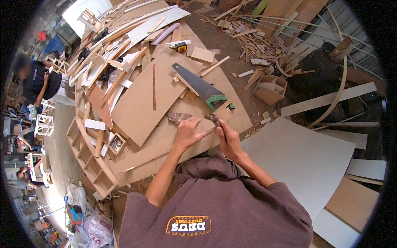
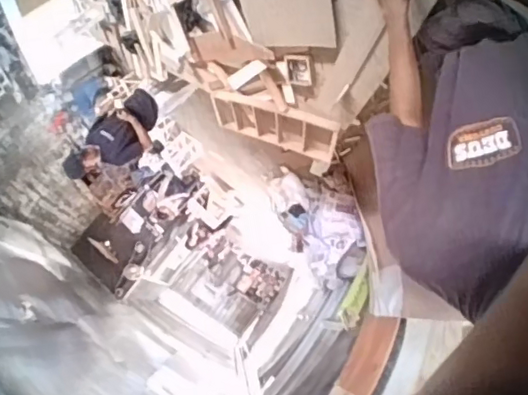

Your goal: The person constructs a wooden frame by positioning thin strips of wood and driving nails into them using a hammer.

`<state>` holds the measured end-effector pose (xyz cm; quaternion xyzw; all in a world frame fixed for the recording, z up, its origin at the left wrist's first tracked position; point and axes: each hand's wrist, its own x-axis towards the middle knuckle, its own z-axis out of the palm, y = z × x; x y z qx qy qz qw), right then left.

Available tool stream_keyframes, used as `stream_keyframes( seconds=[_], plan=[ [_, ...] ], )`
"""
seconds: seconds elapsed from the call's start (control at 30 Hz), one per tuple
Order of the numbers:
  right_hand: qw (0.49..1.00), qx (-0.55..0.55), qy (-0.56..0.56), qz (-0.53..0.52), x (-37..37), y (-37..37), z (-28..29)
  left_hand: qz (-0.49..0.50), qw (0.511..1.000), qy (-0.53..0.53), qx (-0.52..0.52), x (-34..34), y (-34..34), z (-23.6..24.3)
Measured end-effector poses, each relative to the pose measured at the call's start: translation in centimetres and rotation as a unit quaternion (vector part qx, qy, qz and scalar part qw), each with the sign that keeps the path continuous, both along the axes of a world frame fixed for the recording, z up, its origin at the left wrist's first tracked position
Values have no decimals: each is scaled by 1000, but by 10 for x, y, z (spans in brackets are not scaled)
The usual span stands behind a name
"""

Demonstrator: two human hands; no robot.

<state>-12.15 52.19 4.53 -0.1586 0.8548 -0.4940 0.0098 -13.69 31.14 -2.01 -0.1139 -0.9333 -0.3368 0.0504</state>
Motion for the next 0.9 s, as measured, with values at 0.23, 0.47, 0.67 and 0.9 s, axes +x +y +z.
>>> stream_keyframes(
  seconds=[0.23,0.47,0.67,0.9],
  plan=[
    [995,10,-98,-4,0,7,-23,17,999,-7,-28,2,8,2],
    [997,61,-34,11,-4,-2,-4,30,998,-46,-10,-3,6,0],
    [992,-31,-103,-58,-14,-1,15,30,999,-21,-30,-1,5,-1],
    [983,-65,-153,-74,-19,15,-26,-43,997,24,60,-5,-3,5]
  ],
)
